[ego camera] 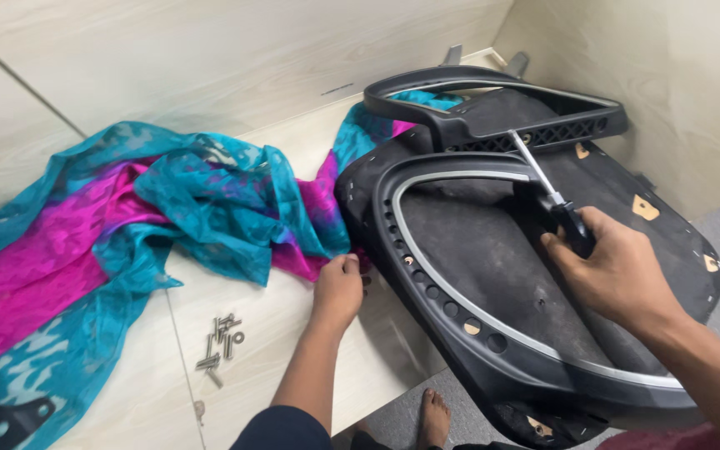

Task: The person uses a screwdriver to remove screws from a chair seat, detaching the plastic frame from the cushion. The person then flips the seat and begins reattaching the frame by inserting and tightening screws.

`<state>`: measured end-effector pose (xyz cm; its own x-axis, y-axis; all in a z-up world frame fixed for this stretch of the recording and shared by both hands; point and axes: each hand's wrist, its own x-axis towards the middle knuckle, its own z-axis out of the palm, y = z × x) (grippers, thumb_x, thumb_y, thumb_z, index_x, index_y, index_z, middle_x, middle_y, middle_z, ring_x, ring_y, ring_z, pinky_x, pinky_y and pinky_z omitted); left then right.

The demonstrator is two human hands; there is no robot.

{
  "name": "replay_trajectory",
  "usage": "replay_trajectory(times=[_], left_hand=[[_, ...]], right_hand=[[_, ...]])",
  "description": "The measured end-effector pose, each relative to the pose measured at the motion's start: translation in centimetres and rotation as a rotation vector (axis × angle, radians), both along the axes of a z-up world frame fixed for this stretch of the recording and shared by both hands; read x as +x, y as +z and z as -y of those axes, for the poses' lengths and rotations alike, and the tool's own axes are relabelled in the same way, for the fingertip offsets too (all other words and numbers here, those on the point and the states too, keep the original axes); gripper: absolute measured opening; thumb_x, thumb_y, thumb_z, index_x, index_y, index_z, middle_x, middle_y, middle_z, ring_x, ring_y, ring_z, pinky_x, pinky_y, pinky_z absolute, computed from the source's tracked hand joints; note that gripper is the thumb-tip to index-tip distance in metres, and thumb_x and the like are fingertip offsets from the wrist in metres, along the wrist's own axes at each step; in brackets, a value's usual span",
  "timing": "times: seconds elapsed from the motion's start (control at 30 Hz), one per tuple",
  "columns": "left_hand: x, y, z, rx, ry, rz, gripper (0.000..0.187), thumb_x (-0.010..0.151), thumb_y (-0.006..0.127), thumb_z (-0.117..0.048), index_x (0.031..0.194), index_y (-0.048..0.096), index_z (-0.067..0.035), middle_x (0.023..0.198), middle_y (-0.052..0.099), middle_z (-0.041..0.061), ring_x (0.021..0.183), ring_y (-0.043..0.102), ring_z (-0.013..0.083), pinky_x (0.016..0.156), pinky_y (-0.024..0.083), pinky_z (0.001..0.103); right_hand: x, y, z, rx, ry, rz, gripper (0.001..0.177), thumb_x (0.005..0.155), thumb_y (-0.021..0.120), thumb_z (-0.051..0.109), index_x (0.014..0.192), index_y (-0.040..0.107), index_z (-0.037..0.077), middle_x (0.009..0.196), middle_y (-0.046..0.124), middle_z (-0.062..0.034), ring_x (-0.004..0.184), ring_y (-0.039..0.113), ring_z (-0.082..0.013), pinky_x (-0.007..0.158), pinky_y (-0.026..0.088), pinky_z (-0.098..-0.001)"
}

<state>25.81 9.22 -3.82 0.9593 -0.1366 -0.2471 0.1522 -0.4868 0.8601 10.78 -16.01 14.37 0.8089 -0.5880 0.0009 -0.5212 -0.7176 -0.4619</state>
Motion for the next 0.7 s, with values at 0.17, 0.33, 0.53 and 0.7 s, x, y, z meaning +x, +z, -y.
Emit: replay_trajectory(times=[0.17,0.33,0.53,0.7], left_hand=[[4.1,-2.4,1.0,-0.326,-0.026,-0.311,0.038,0.1,0.048,-0.017,0.106,0.075,0.009,0.094,0.076,0.019,0.081,0.071,0.0272,0.075,0.055,0.04],[5.9,-0.6,0.8,-0.1,-0.031,-0.233,0.037,0.094,0.048,-0.015,0.102,0.074,0.009,0.093,0.078,0.019,0.082,0.074,0.0264,0.077,0.056,0.039],[7.7,-0.2,1.1,-0.044,0.093,-0.228,0.028,0.084,0.049,-0.006,0.093,0.069,0.012,0.088,0.073,0.019,0.071,0.066,0.0261,0.067,0.052,0.042],[9.8,-1.8,1.2,-0.105,0.177,-0.145,0.019,0.08,0.051,-0.002,0.081,0.065,0.011,0.078,0.066,0.016,0.065,0.058,0.0232,0.06,0.045,0.042]], right_hand=[[-3.1,-1.9,4.8,-0.128,-0.098,0.016,0.028,0.093,0.075,0.023,0.104,0.07,-0.002,0.075,0.067,-0.0213,0.064,0.065,-0.0294,0.061,0.052,-0.0423],[-5.2,-3.4,6.4,-0.265,-0.01,0.15,0.029,0.088,0.076,0.02,0.11,0.075,0.001,0.083,0.07,-0.0184,0.073,0.067,-0.0303,0.069,0.052,-0.0426],[-8.0,-4.1,5.9,-0.486,-0.112,0.223,0.023,0.092,0.076,0.021,0.105,0.078,0.003,0.097,0.069,-0.0135,0.095,0.062,-0.0327,0.085,0.049,-0.0474],[-11.3,-4.3,7.3,-0.369,-0.295,0.159,0.025,0.099,0.07,0.026,0.111,0.076,0.005,0.099,0.067,-0.0164,0.097,0.062,-0.032,0.085,0.051,-0.045]])
